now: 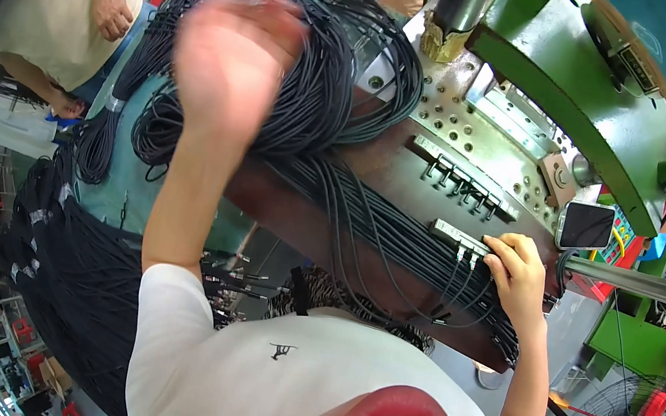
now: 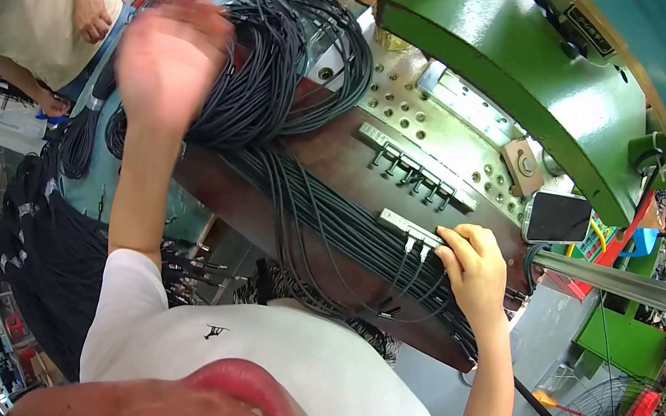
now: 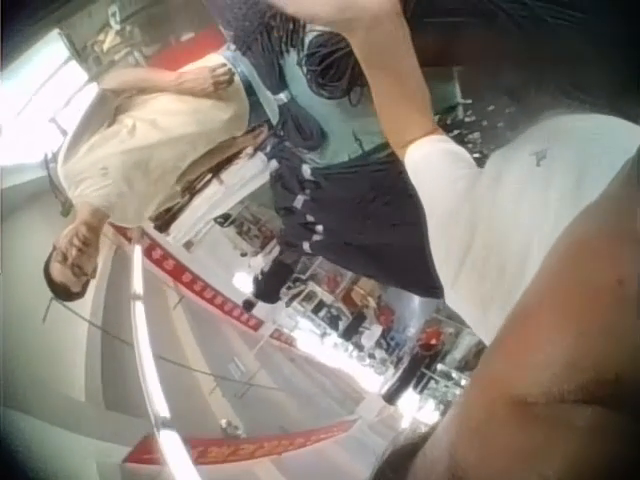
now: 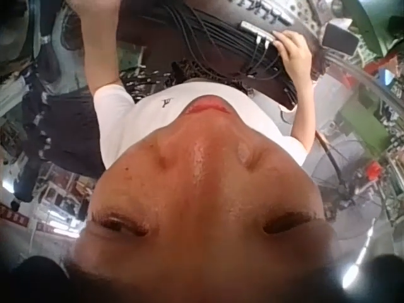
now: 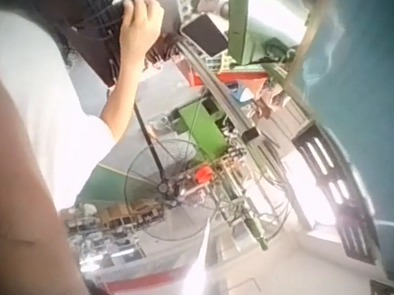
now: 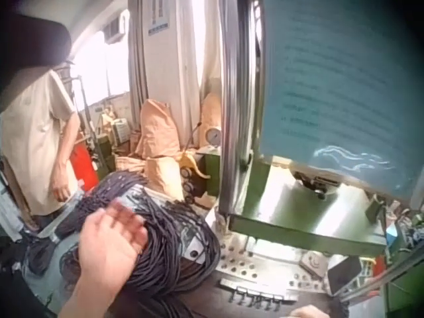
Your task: The person is assembling and testing cable harnesses by plugging connectors into a testing fixture at a factory workbench.
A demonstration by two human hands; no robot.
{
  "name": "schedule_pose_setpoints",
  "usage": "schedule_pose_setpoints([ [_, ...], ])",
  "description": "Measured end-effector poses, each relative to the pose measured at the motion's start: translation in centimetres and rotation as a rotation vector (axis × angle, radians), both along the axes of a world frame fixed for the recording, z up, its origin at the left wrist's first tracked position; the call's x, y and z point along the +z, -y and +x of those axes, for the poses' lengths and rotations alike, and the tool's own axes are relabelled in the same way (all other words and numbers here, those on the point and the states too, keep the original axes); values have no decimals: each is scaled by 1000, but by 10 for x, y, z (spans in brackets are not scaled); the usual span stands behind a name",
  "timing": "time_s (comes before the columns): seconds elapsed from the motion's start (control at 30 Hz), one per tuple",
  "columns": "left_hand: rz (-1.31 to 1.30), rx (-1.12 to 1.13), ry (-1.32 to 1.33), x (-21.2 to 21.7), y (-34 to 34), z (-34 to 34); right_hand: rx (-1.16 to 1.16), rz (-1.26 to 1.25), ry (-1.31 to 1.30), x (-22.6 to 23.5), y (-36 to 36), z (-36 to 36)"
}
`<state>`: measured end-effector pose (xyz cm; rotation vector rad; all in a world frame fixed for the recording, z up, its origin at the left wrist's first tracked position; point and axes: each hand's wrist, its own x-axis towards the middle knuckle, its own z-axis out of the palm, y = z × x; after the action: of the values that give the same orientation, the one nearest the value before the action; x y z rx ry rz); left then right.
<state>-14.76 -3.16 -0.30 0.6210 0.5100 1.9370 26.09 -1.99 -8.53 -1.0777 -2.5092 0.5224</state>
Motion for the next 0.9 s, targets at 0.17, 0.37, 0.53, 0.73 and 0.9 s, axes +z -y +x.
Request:
schedule_pose_setpoints([
  [0.17, -586, -1008, -615, -55, 26, 113, -3, -7, -46, -9, 3, -3],
  [0.37, -487, -1290, -891, -79, 42, 180, 21, -48, -214, 2, -21, -7],
  [0.53, -638, -1007, -497, -49, -26, 193, 87, 533, -171, -16, -136, -25],
  [0.73, -626, -811, -473, -54, -122, 179, -266, 404, 352, -13, -174, -37],
  [0.9, -624, -824, -536, -67, -121, 172, -252, 545, 552, -24, -185, -20],
])
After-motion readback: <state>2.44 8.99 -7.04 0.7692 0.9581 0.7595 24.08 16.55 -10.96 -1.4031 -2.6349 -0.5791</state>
